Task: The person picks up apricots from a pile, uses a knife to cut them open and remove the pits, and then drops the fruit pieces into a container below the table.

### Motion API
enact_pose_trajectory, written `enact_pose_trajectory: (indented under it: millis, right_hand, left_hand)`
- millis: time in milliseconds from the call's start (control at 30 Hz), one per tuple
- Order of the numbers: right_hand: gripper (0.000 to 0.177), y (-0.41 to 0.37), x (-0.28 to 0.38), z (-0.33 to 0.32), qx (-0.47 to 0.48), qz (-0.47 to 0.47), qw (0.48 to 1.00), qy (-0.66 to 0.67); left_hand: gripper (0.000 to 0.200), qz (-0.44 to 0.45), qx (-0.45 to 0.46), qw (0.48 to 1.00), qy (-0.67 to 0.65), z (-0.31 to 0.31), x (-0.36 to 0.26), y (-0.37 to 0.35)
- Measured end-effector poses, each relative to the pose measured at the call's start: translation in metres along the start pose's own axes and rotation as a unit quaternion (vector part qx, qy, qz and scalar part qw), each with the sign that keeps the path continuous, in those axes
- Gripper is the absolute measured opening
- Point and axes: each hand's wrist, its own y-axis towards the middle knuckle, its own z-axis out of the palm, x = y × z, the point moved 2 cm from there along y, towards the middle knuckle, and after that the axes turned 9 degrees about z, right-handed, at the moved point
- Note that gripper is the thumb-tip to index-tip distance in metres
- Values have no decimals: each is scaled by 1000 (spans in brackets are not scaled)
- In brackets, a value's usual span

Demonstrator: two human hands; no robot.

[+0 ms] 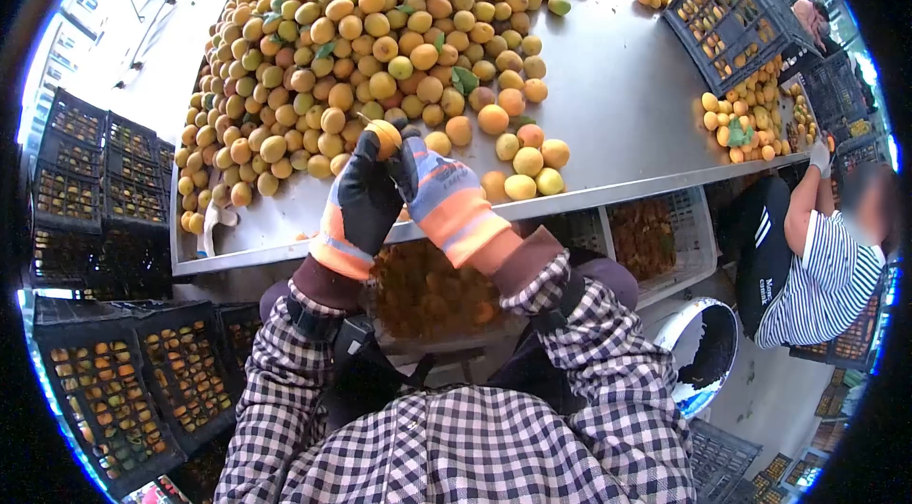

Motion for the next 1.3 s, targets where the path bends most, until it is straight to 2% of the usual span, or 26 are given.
enact_pose_trajectory:
  millis: [33, 100, 133, 200, 267, 333, 367, 400, 433, 467, 533, 600, 633, 667, 700, 833, 900, 933, 1000, 1100, 1167, 1267, 1300]
  right_hand:
    - [20, 0, 0, -6, -2, -3, 1000, -1]
    - [28, 2, 4, -20, 72, 20, 997, -18]
    - [28, 4, 7, -23, 70, 16, 997, -18]
    - [28, 1, 10, -24, 90, 29, 995, -20]
    - [27, -1, 14, -20, 63, 22, 997, -28]
    - [29, -1, 8, -10, 64, 54, 995, -46]
    - [32, 0, 6, -9, 80, 48, 994, -59]
    - [32, 1, 5, -11, 76, 47, 994, -61]
    - [32, 2, 5, -13, 88, 54, 993, -61]
    - [33, 1, 4, -15, 102, 60, 991, -62]
    - [36, 3, 4, -21, 101, 50, 992, -53]
    - [43, 4, -2, -21, 11, 4, 999, -51]
    - [51, 5, -6, -20, 54, 4, 997, -59]
    - [51, 5, -8, -19, 52, 4, 997, -60]
    - [53, 3, -10, -17, 46, 8, 997, -62]
    - [57, 0, -5, -16, 59, 17, 997, -55]
    - [57, -1, -4, -15, 70, 20, 996, -56]
    - [57, 0, -1, -17, 76, 4, 997, -11]
    - [57, 2, 1, -18, 81, -14, 996, 33]
    - [53, 0, 1, -9, 44, -44, 995, 79]
    - [46, 1, -13, 6, 15, 26, 963, 266]
    - [42, 10, -1, -23, 42, 43, 967, 246]
    - [40, 12, -2, -23, 7, 14, 986, 168]
  left_hand:
    - [39, 11, 26, 989, 143, -1, -8, -3]
    - [35, 59, 98, 917, 382, -21, -21, 8]
    - [35, 54, 106, 912, 393, -20, -26, 8]
    - [33, 77, 116, 906, 400, -15, -28, 6]
    - [33, 84, 104, 911, 390, -9, -23, -1]
    - [32, 93, 95, 916, 379, -7, -13, 0]
    - [31, 44, 42, 978, 202, -15, -2, 6]
    - [30, -8, -13, 1000, 16, -16, 4, 8]
    - [33, 19, 30, 993, 113, -18, 0, 5]
    - [33, 19, 31, 993, 112, -21, -4, 7]
    - [34, 68, 97, 942, 315, -19, -16, 10]
    - [40, 76, 143, 927, 339, -17, -20, 13]
    - [43, 85, 155, 917, 357, -11, -19, 11]
    - [47, 94, 166, 907, 375, -3, -20, 8]
    - [52, 49, 154, 915, 371, 3, -25, 2]
    - [49, 47, 133, 915, 378, -3, -22, 10]
    - [43, 132, 77, 898, 413, -2, -17, 9]
    - [43, 132, 77, 897, 414, -1, -15, 7]
    - [40, 193, 87, 891, 402, 6, -17, 4]
    - [42, 161, 84, 903, 389, 13, -23, -3]
    - [44, 153, 104, 915, 359, 3, -26, -5]
    - [51, 128, 134, 923, 339, 6, -28, -9]
    - [53, 103, 123, 938, 308, 4, -29, -6]
